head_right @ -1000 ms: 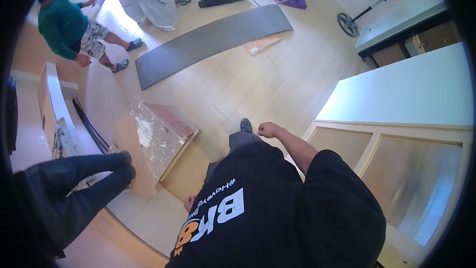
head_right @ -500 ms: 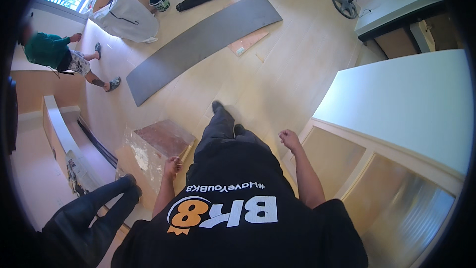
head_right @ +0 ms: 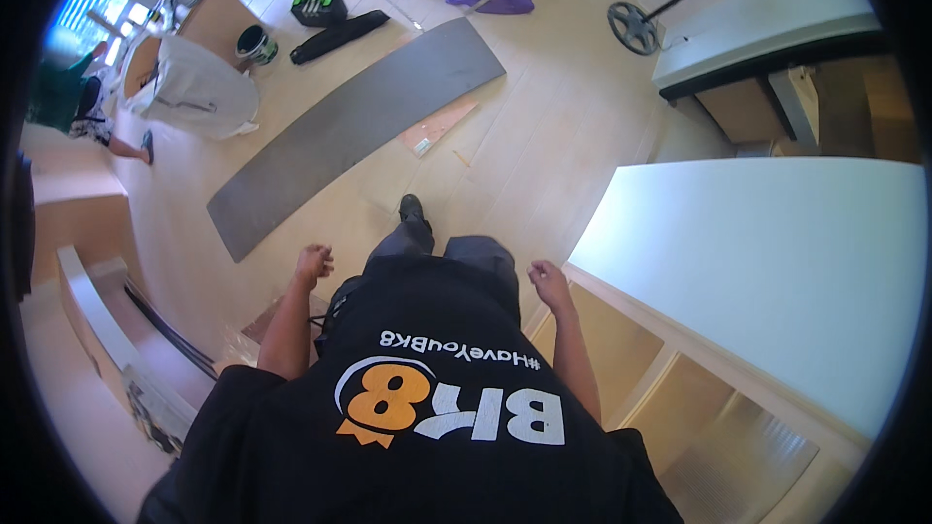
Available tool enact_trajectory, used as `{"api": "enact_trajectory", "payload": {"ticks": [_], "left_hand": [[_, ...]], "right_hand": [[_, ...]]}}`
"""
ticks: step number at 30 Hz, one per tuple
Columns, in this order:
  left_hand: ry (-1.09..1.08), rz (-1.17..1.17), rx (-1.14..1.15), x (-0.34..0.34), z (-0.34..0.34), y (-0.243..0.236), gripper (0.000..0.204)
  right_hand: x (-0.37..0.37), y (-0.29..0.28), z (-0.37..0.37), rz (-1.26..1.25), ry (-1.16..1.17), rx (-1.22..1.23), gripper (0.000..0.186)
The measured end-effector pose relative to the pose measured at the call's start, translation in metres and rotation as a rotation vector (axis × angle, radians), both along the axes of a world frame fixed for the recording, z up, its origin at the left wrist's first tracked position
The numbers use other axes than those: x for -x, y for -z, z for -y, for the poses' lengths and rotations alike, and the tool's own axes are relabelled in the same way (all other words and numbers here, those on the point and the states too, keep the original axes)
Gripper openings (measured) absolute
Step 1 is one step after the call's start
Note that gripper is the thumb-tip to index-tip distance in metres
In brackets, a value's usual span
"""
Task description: The person measures a gray board with a tape measure and marks it with a pencil. They then place a wooden board on top, adjust it, and later retrieve a utility knife from a purple bag.
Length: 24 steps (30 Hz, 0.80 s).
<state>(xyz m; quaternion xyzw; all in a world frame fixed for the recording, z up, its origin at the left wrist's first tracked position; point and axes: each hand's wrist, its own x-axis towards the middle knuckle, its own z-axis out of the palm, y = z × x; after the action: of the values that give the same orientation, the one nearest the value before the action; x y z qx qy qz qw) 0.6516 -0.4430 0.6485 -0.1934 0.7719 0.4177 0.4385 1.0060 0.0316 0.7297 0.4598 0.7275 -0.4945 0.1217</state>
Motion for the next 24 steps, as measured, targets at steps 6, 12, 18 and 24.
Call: {"api": "enact_trajectory", "payload": {"ticks": [6,12,18,24], "left_hand": [[0.136,-0.119,-0.126,0.121,-0.144,-0.056,0.027],[0.061,-0.161,-0.130,0.128,-0.240,-0.051,0.025],[-0.023,-0.083,-0.033,0.034,-0.287,-0.023,0.027],[-0.209,0.043,-0.080,-0.047,-0.350,-0.049,0.029]], "right_hand": [[0.089,-0.040,-0.039,-0.151,0.068,0.124,0.039],[0.130,-0.028,-0.114,-0.138,-0.230,0.174,0.047],[0.144,-0.031,-0.252,-0.031,-0.466,0.227,0.057],[0.153,-0.034,-0.330,0.118,-0.768,0.233,0.060]]}}
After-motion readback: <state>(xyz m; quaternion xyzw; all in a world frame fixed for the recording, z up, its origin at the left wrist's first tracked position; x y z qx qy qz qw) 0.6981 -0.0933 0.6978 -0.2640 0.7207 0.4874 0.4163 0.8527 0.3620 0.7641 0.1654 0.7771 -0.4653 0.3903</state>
